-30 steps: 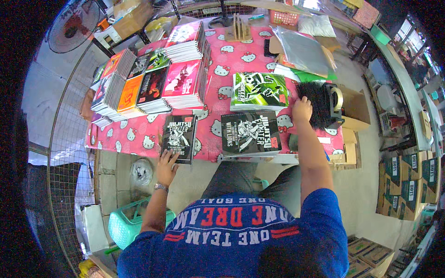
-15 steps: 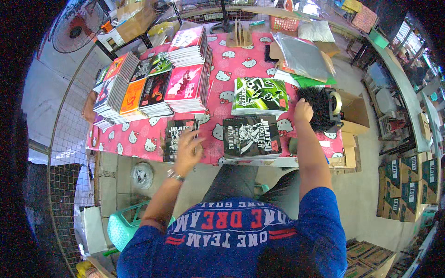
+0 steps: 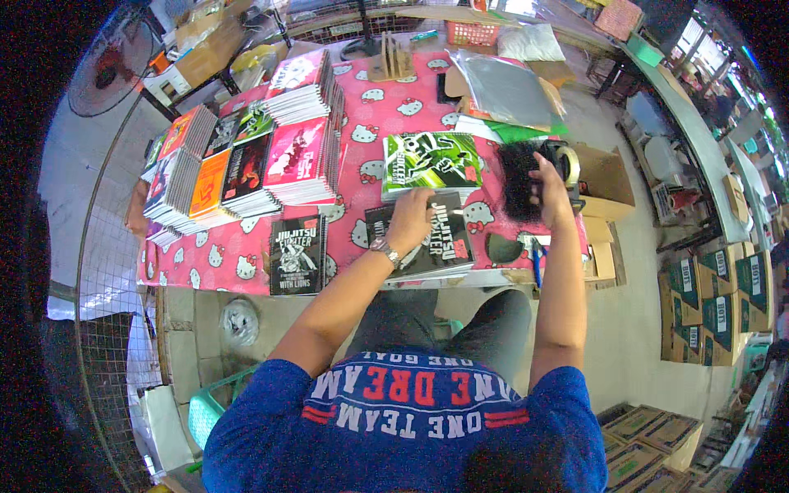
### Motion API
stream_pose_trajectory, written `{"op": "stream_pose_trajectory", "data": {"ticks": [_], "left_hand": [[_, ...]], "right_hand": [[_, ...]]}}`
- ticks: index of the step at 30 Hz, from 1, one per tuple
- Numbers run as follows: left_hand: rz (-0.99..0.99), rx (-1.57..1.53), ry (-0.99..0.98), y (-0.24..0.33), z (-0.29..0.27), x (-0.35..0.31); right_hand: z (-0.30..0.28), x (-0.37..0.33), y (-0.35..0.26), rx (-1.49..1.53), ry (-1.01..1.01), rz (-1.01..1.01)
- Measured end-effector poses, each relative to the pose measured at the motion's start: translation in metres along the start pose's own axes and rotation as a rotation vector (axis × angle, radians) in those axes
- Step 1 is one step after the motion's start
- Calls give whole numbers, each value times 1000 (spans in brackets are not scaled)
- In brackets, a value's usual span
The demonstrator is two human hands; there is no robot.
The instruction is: The person organizes printed books on a table, retrieves additional books from a cardboard box on a pallet, and manually inserts plastic spiral binders into the holes along the book spines.
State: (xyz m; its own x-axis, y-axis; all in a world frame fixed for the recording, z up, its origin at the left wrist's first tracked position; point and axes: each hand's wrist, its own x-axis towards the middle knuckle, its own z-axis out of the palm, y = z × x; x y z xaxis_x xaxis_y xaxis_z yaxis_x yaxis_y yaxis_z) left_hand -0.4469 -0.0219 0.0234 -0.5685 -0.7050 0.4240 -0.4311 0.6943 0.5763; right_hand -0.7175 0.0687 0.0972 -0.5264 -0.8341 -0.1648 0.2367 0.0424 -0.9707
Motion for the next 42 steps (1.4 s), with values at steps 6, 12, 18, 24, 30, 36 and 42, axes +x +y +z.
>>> {"op": "stream_pose_trajectory", "data": {"ticks": [6,12,18,24,30,36,42], "left_hand": [[234,-29,107,57,-91,-9],[416,218,-50,64,-112,-42],[379,165,54,71,-104,-50],[396,114,101,74,-106,-45],[409,116,109,73,-106,-43],[407,116,103,73,-105,-42],[410,108,82,75,-107,-42]], "right_hand": [[32,-75,16,-202,-234,-323],[61,-129,11,-635,-295,-815],[76,-147,10,-812,-279,-787],[74,-149,16,-645,-269,-764],[74,-152,16,-676,-305,-682],[82,-160,14,-614,-260,-686],[77,-151,29,-719,-257,-786]]}}
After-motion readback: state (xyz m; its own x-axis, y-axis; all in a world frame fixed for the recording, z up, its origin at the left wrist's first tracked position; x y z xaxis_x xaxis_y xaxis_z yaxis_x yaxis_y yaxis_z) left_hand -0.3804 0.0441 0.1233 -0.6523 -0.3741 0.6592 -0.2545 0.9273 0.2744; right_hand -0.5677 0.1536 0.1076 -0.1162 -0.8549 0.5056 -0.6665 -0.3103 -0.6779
